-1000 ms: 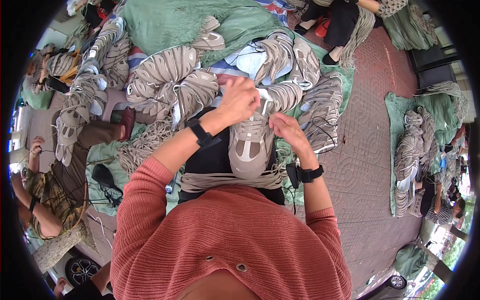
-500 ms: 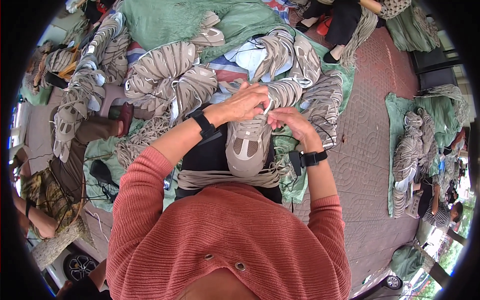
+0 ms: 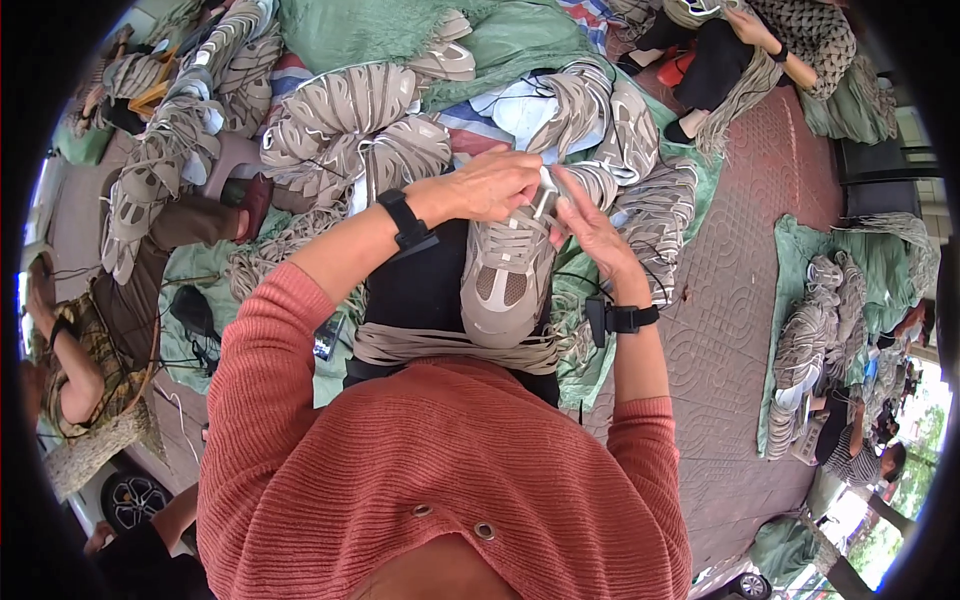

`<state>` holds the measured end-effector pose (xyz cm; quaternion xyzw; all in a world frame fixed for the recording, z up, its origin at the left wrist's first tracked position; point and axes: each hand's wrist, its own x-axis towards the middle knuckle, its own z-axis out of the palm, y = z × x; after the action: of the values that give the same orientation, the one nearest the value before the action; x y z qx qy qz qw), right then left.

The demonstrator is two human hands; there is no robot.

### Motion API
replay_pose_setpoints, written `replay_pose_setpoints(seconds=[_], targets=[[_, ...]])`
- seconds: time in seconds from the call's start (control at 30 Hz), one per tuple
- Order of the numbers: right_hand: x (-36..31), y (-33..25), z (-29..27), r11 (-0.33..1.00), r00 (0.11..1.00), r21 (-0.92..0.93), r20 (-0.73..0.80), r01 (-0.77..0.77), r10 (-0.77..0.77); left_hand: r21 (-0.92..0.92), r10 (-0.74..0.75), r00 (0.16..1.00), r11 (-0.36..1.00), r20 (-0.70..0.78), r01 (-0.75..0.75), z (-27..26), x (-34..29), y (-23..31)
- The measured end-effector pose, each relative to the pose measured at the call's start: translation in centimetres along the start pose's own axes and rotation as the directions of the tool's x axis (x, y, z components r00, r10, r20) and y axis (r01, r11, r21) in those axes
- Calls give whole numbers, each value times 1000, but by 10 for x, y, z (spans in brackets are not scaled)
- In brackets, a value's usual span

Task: Lacing and sorting shoe components in a manufacturing assembly setting.

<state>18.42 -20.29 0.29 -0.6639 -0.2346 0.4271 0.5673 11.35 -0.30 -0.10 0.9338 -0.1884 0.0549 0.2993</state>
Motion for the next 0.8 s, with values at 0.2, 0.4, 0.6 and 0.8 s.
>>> replay_pose_setpoints(seconds=[0.2,0.4,0.6,0.8], targets=[[4,-2,-15,933,974,-359,205,-18,98,205,-41,980,975,-194,81,-48,-20,-40],[0,-6,-12,887,983,-462,171,21,66,293,-166,624,772,-764,564,-180,-101,-116],[4,-9,0,804,999,-594,51,31,0,-65,-345,532,878,-774,474,-164,-120,-116],[14,-24,62,224,890,-970,-21,92,-455,-830,-629,553,496,-546,-256,-166,-49,-14]])
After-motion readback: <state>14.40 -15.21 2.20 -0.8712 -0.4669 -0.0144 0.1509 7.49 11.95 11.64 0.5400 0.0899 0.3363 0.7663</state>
